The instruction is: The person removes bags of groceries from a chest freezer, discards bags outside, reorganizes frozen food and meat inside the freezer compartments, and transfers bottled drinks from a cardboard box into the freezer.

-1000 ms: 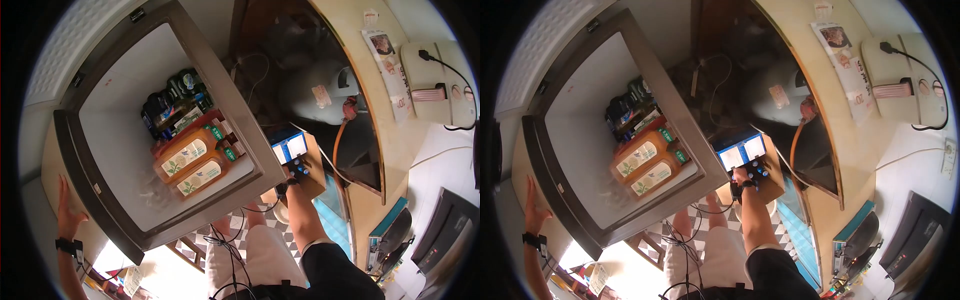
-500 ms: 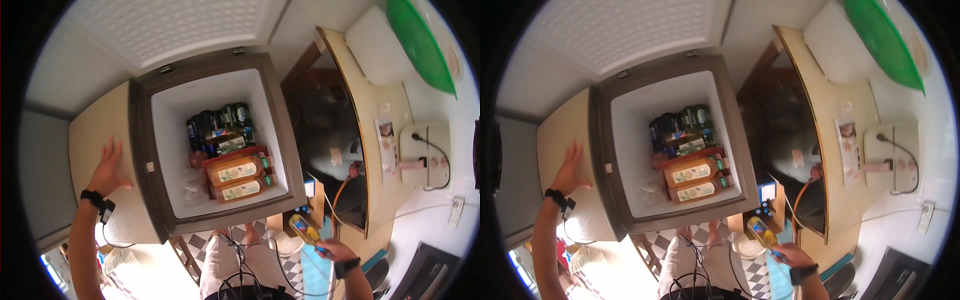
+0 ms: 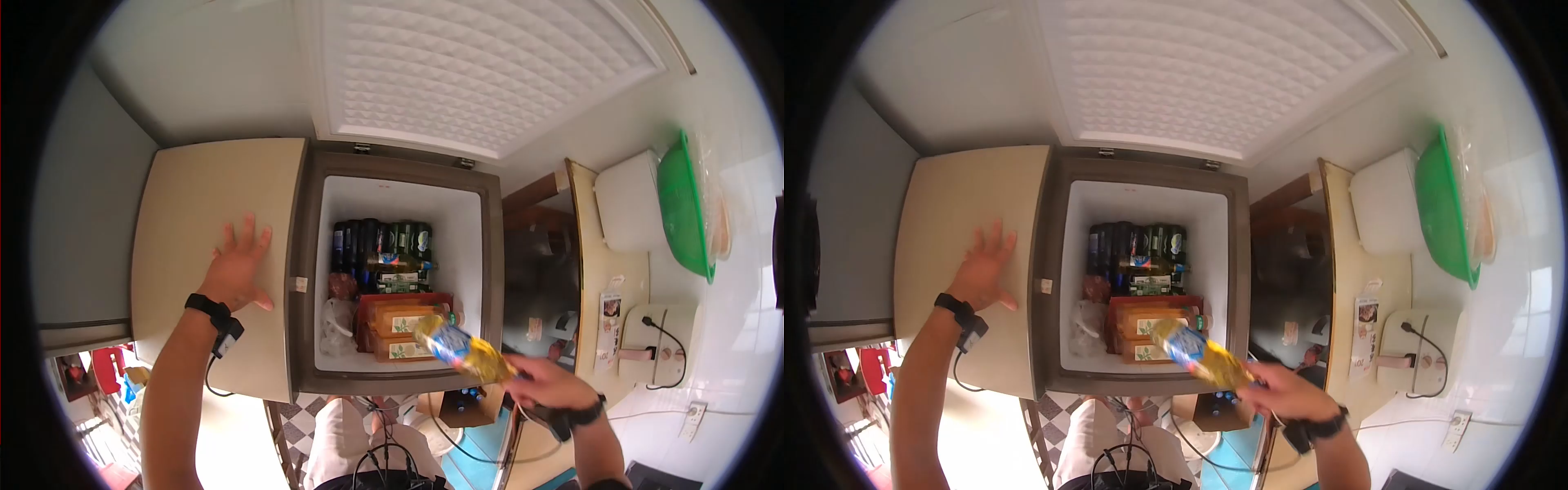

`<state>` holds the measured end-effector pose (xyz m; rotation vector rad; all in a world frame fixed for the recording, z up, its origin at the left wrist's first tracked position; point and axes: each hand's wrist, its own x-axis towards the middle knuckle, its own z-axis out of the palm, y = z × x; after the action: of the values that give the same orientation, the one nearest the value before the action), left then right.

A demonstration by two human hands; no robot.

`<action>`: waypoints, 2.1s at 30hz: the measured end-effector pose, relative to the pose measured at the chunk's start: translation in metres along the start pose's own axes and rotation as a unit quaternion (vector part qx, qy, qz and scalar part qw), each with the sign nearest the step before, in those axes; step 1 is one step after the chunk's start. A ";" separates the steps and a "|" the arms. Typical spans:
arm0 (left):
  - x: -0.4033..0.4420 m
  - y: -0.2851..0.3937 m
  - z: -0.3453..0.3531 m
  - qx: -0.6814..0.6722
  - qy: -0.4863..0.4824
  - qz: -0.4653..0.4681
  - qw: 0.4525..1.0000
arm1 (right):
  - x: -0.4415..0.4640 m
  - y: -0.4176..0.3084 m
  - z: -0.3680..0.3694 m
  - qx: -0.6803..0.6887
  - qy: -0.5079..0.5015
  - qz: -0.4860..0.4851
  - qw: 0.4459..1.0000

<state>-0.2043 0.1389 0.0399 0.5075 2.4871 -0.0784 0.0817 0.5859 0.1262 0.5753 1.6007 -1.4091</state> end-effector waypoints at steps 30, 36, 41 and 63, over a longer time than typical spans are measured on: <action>0.015 -0.009 0.006 0.010 0.016 0.023 1.000 | 0.603 -0.010 0.095 0.286 0.190 0.059 0.937; 0.017 -0.009 0.006 0.005 0.022 0.029 0.999 | 0.601 -0.029 0.111 0.324 0.207 0.079 0.920; 0.017 -0.008 0.004 0.004 0.025 0.032 0.999 | 0.655 0.030 0.104 -0.525 0.114 -0.190 0.822; 0.021 -0.011 0.005 -0.004 0.005 0.040 0.999 | 0.685 0.083 0.100 -0.418 0.126 -0.036 0.899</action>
<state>-0.2216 0.1350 0.0236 0.6040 2.4737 -0.0333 -0.1524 0.3663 -0.4925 0.1755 2.2404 -0.5786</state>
